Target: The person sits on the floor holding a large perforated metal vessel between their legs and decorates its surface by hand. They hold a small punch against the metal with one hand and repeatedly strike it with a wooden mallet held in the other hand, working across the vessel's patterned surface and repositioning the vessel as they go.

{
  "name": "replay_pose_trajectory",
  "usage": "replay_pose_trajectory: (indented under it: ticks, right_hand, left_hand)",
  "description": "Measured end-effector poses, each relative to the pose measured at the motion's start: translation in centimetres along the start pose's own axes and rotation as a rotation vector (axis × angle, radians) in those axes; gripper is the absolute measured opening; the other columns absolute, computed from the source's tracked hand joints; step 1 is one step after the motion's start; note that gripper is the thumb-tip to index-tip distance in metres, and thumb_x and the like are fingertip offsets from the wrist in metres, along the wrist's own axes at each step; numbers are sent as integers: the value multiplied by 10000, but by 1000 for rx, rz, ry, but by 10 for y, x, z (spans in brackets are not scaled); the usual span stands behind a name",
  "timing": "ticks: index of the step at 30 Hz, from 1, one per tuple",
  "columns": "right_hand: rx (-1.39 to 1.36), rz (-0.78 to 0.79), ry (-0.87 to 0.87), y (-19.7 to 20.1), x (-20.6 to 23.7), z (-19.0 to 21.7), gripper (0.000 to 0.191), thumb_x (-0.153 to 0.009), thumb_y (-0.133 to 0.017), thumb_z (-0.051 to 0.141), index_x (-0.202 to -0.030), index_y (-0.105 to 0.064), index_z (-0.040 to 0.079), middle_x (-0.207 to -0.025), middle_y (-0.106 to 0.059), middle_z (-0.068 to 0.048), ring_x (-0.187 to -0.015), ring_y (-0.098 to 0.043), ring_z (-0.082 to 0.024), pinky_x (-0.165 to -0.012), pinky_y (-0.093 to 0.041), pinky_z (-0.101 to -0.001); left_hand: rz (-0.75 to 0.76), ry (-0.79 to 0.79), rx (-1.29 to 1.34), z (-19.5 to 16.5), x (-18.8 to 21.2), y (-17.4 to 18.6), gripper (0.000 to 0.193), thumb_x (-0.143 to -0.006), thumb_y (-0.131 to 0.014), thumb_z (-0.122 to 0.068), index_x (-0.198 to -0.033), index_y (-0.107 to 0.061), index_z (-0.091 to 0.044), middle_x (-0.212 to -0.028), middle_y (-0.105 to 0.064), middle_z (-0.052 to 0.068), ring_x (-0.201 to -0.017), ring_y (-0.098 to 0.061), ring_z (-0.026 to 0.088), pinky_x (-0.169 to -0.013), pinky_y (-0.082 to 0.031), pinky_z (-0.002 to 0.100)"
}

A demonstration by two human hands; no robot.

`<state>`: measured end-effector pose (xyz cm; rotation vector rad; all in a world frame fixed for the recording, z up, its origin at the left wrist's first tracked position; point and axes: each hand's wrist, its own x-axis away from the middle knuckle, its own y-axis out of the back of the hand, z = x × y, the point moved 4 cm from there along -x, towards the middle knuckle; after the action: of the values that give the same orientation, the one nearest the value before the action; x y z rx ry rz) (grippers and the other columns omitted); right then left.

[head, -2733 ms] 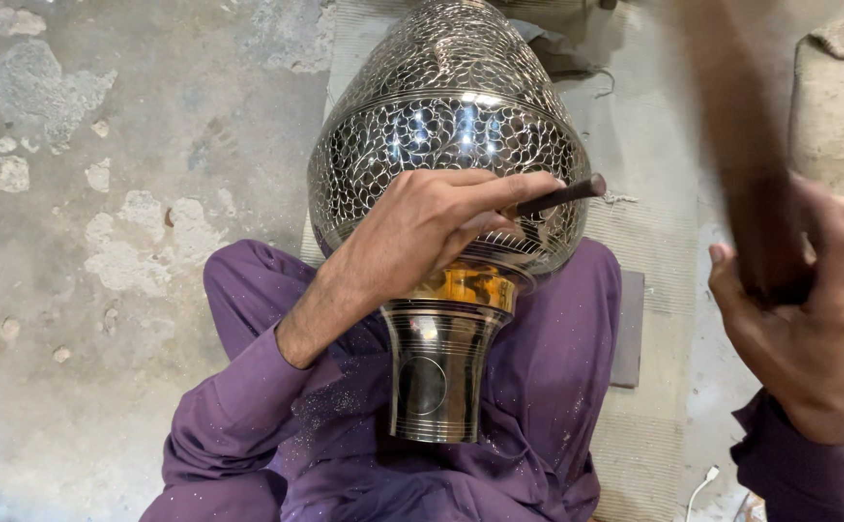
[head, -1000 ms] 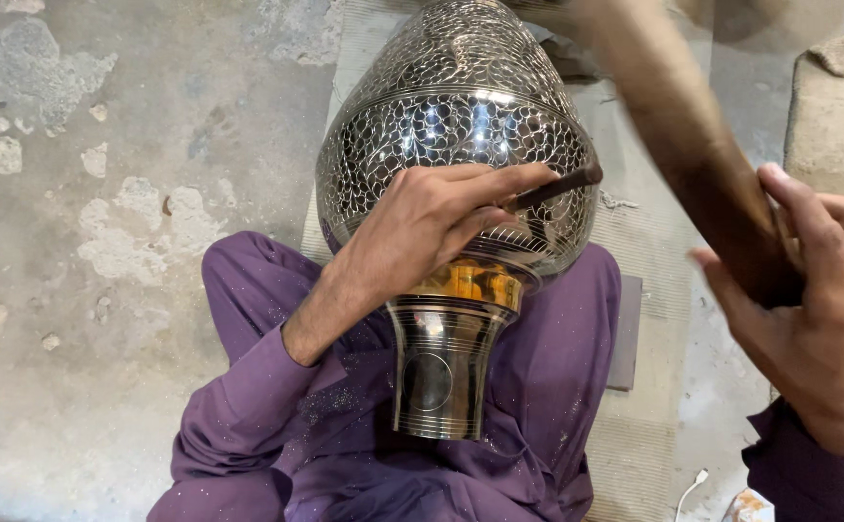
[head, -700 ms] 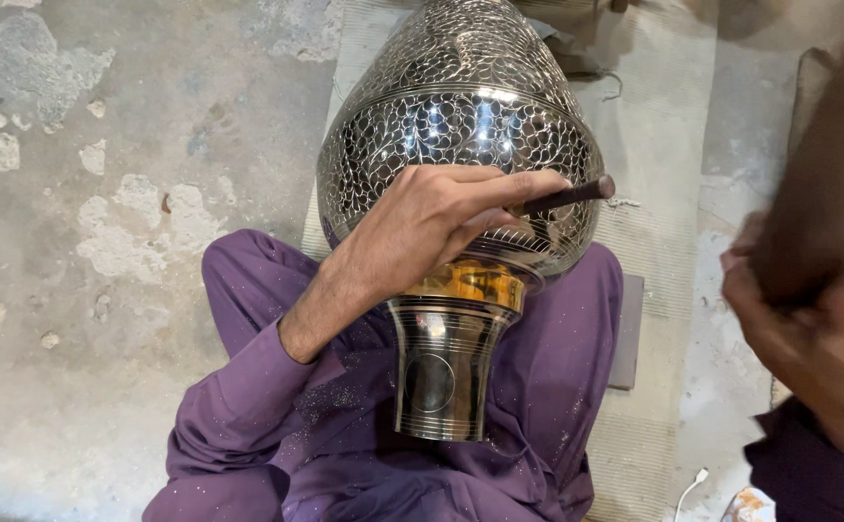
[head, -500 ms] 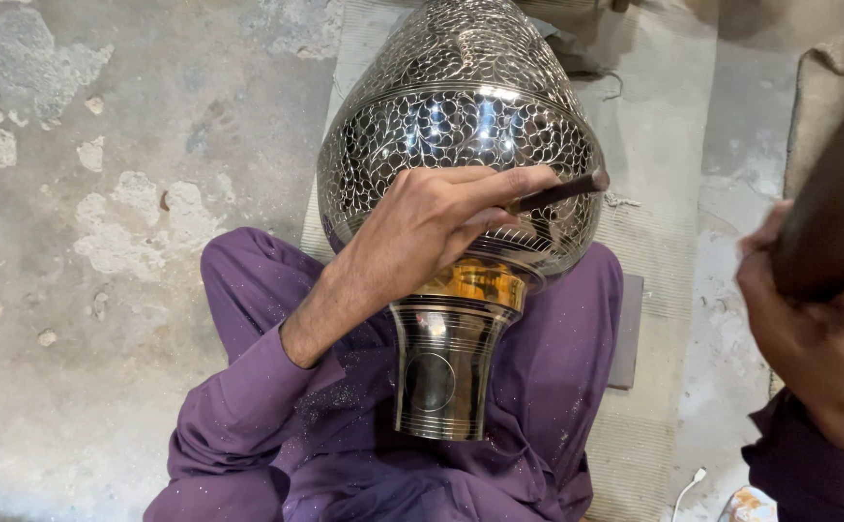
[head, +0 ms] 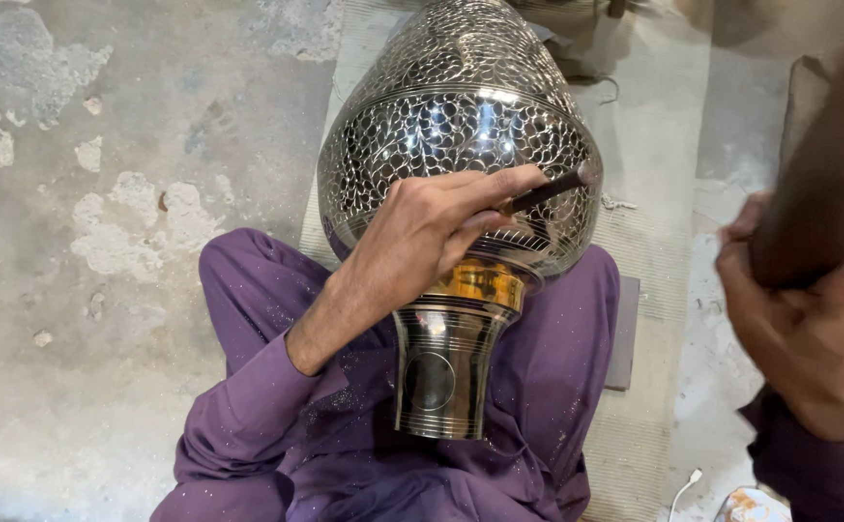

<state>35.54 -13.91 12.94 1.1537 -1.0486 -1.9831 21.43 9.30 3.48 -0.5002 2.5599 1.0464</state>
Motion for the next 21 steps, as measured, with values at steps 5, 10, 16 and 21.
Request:
replay_pose_trajectory:
  ticks: [5, 10, 16, 21]
  right_hand:
    - [303, 98, 72, 2, -13, 17, 682, -774, -775, -104, -1406, -547, 13, -1060, -713, -248, -867, -729, -300, -715, -614, -378]
    - [52, 165, -73, -4, -12, 9, 584, -950, -741, 19, -1479, -499, 78, -1120, -690, -136, -846, -687, -217, -775, -591, -323]
    - [-180, 1, -41, -2, -1, 4, 375, -1005, -725, -10, -1318, -529, 51, -1099, -682, -136, -947, -679, -236, -873, -585, -330]
    - [281, 132, -24, -3, -4, 11, 580, -835, -795, -65, -1380, -621, 29, -1054, -724, -197, -843, -712, -308, -727, -586, -406]
  left_hand:
    - [-13, -11, 21, -8, 3, 5, 497, -980, -698, -130, -1448, -565, -228, -1130, -783, 18, -923, -777, 154, -861, -680, 324]
    - [-50, -35, 28, -11, 5, 11, 471, -979, -710, -135, -1427, -584, -204, -1185, -768, 58, -942, -774, 172, -844, -678, 319]
    - [-22, 7, 48, -4, 11, 8, 450, -966, -714, -157, -1402, -610, -185, -1083, -783, 49, -890, -774, 160, -815, -681, 320]
    - [-38, -55, 76, 4, 7, 8, 435, -1022, -681, -167, -1441, -568, -195, -1128, -776, 35, -949, -787, 140, -851, -686, 325]
